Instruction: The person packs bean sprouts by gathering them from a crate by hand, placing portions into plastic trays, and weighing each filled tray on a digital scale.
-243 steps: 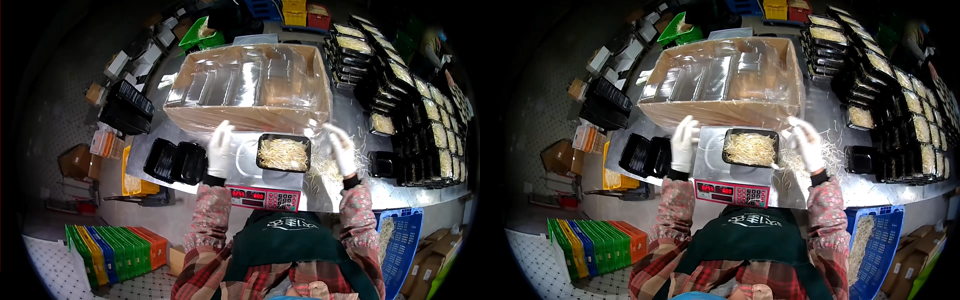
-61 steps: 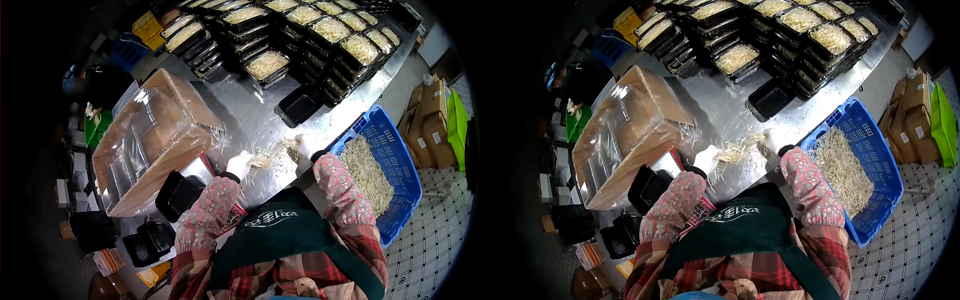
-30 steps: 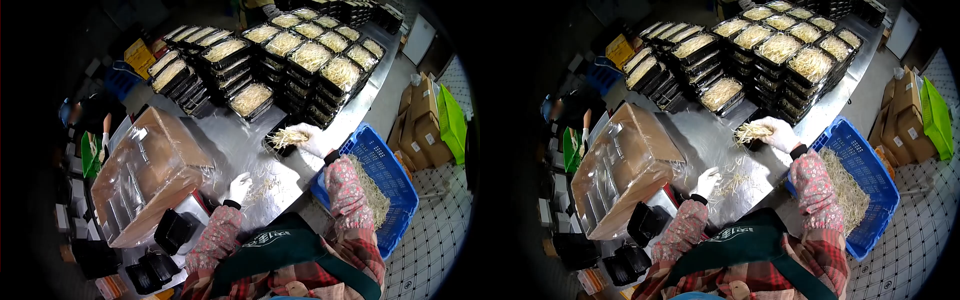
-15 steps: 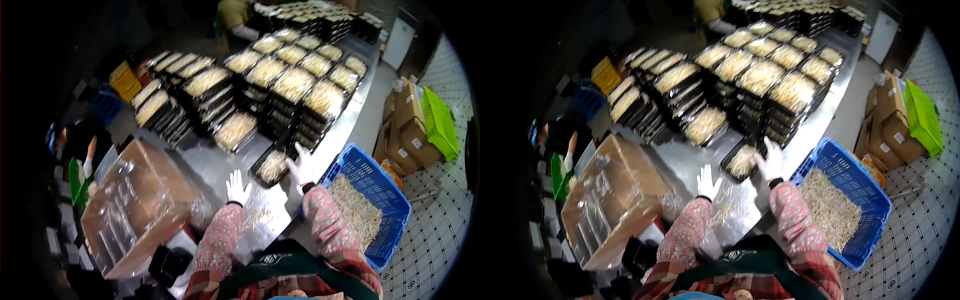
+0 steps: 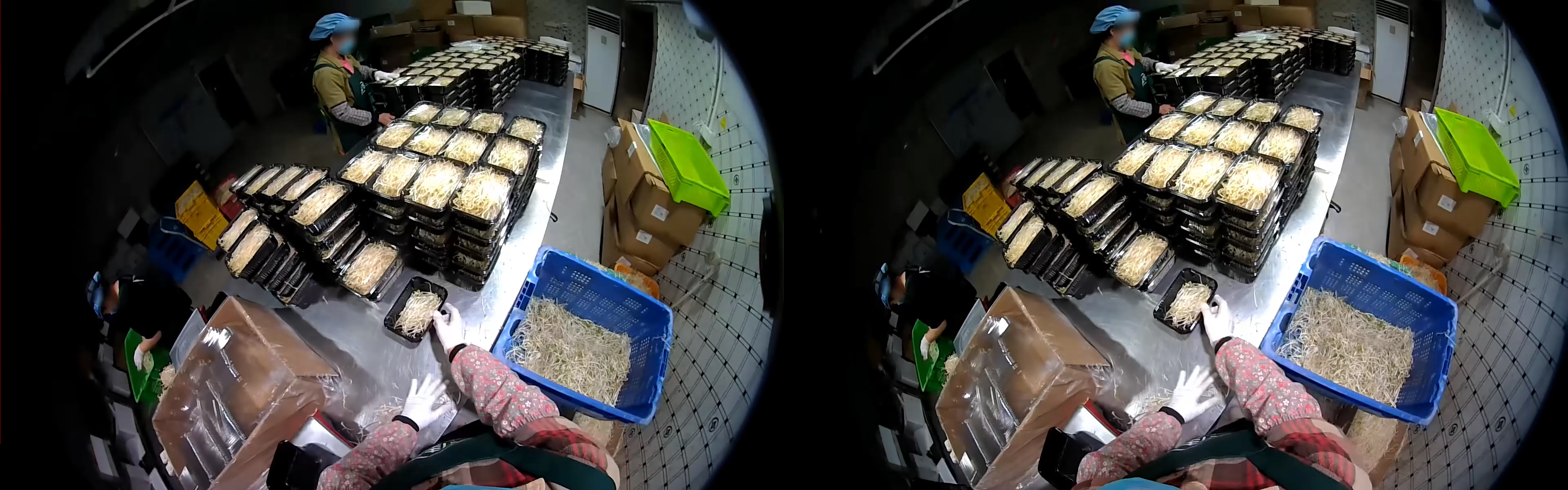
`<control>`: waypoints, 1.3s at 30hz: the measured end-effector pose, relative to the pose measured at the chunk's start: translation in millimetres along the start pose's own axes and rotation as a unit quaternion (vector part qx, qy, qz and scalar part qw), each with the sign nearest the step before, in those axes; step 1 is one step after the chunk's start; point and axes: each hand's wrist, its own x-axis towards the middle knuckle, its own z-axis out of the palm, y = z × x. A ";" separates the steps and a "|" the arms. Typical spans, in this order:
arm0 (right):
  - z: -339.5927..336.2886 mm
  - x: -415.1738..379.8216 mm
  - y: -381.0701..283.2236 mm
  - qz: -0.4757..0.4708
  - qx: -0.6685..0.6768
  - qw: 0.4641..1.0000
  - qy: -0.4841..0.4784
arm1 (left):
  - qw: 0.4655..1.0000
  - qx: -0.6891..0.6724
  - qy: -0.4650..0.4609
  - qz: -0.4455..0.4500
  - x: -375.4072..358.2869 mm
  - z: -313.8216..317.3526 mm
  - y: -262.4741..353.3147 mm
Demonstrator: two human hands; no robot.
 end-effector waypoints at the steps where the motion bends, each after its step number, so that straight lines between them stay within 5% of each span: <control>1: -21.5 -19.6 -11.7 -0.162 -0.122 0.978 0.051 | 0.999 -0.007 0.039 -0.031 -5.0 -4.2 -0.6; 3: -58.7 -47.8 -8.9 -0.276 -0.329 0.899 0.083 | 0.964 -0.026 0.183 -0.190 -16.2 -1.3 4.4; 5: -66.7 -92.7 3.2 -0.250 -0.503 0.825 0.056 | 0.874 -0.122 0.271 -0.383 -20.2 12.9 3.7; 7: -58.0 -136.7 22.2 -0.262 -0.406 0.866 -0.130 | 0.821 -0.176 0.247 -0.484 -24.4 33.4 -0.8; 9: -45.8 -174.3 29.2 -0.299 -0.340 0.840 -0.298 | 0.847 -0.134 0.207 -0.470 -26.4 34.7 9.4; 11: -31.2 -185.6 37.9 -0.253 -0.156 0.869 -0.396 | 0.849 -0.196 0.272 -0.408 -23.1 46.7 4.6; 15: -71.0 -170.0 17.6 -0.214 -0.001 0.931 -0.296 | 0.823 -0.244 0.331 -0.391 -21.6 5.0 18.8; 17: -112.2 -173.2 -12.9 -0.135 0.053 0.956 -0.253 | 0.835 -0.203 0.407 -0.310 -13.5 11.7 11.6; 19: -152.5 -172.7 -36.0 -0.111 -0.014 0.976 -0.189 | 0.794 -0.339 0.479 -0.160 1.2 9.1 15.7; 21: -180.6 -161.9 -15.2 -0.041 0.131 0.974 -0.181 | 0.820 -0.323 0.454 -0.130 16.4 -23.7 55.9; 23: -233.1 -168.7 -40.0 -0.204 0.016 0.971 -0.121 | 0.792 -0.444 0.412 -0.076 36.4 -48.2 99.3; 24: -265.0 -172.4 -61.0 -0.146 -0.038 0.982 -0.117 | 0.801 -0.450 0.393 -0.044 47.6 -59.8 119.5; 25: -297.1 -164.9 -68.1 -0.284 -0.129 0.948 -0.057 | 0.809 -0.459 0.367 -0.016 58.2 -69.5 142.7; 28: -409.7 -145.9 -90.4 -0.256 -0.116 0.956 0.088 | 0.775 -0.588 0.227 -0.052 93.6 -92.0 202.0; 31: -532.9 -109.0 -76.5 -0.225 -0.058 0.943 0.239 | 0.842 -0.490 0.219 0.056 159.5 -61.5 204.5; 33: -588.7 -94.5 -64.4 -0.153 -0.037 0.950 0.271 | 0.868 -0.465 0.170 0.026 198.5 -43.9 217.4; 39: -640.8 -47.6 29.8 0.015 -0.206 0.973 0.105 | 0.967 -0.170 -0.186 0.041 292.6 52.5 208.8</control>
